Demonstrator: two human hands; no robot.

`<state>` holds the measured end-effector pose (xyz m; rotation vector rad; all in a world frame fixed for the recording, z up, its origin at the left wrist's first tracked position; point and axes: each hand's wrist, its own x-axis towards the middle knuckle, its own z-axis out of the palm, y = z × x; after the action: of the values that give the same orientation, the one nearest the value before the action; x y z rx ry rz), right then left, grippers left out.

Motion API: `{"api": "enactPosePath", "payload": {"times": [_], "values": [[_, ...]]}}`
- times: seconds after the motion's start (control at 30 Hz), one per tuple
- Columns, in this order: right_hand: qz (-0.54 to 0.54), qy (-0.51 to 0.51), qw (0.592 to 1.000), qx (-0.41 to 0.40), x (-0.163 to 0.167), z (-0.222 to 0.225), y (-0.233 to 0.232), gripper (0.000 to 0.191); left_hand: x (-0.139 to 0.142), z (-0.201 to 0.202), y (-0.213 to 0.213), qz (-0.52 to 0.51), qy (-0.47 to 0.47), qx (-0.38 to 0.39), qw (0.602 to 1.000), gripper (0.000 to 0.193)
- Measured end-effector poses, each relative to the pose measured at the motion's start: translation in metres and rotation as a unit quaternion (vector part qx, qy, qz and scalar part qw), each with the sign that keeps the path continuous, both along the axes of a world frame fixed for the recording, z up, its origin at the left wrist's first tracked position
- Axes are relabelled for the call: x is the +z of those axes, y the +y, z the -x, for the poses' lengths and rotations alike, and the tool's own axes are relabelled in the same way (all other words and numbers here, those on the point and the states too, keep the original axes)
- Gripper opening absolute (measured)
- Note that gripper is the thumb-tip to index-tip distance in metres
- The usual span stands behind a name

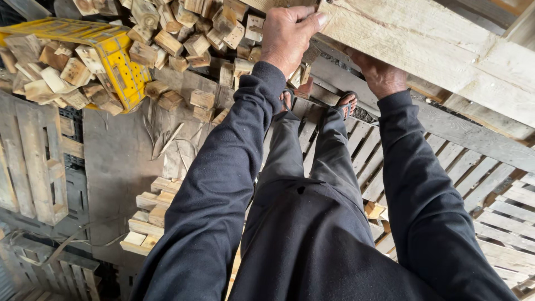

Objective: The person dismantles wooden pallets using a claw hammer, prying boards loose and pulling nails from the planks. They set removed boards and blocks aside, stack the salvaged wood, and continue working through additional pallets.

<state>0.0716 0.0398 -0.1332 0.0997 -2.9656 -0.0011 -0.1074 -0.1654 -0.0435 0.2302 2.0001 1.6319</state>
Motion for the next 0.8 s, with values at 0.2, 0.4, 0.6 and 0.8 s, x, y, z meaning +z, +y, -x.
{"api": "enactPosePath", "payload": {"times": [0.2, 0.4, 0.6, 0.8], "values": [[0.291, -0.05, 0.945, -0.144, -0.007, 0.003, -0.006, 0.032, -0.006, -0.001, -0.003, -0.002, 0.007, -0.019, 1.0, 0.032], [0.243, -0.015, 0.964, -0.103, 0.003, 0.007, -0.011, 0.028, -0.008, 0.001, -0.002, 0.037, 0.096, -0.052, 0.993, 0.034], [0.425, -0.031, 0.892, -0.151, 0.019, 0.008, -0.014, 0.028, -0.01, 0.004, -0.006, 0.043, 0.09, -0.056, 0.993, 0.037], [0.417, -0.013, 0.895, -0.158, 0.009, 0.01, -0.013, 0.028, -0.025, 0.002, -0.005, -0.003, 0.205, -0.041, 0.978, 0.034]]}}
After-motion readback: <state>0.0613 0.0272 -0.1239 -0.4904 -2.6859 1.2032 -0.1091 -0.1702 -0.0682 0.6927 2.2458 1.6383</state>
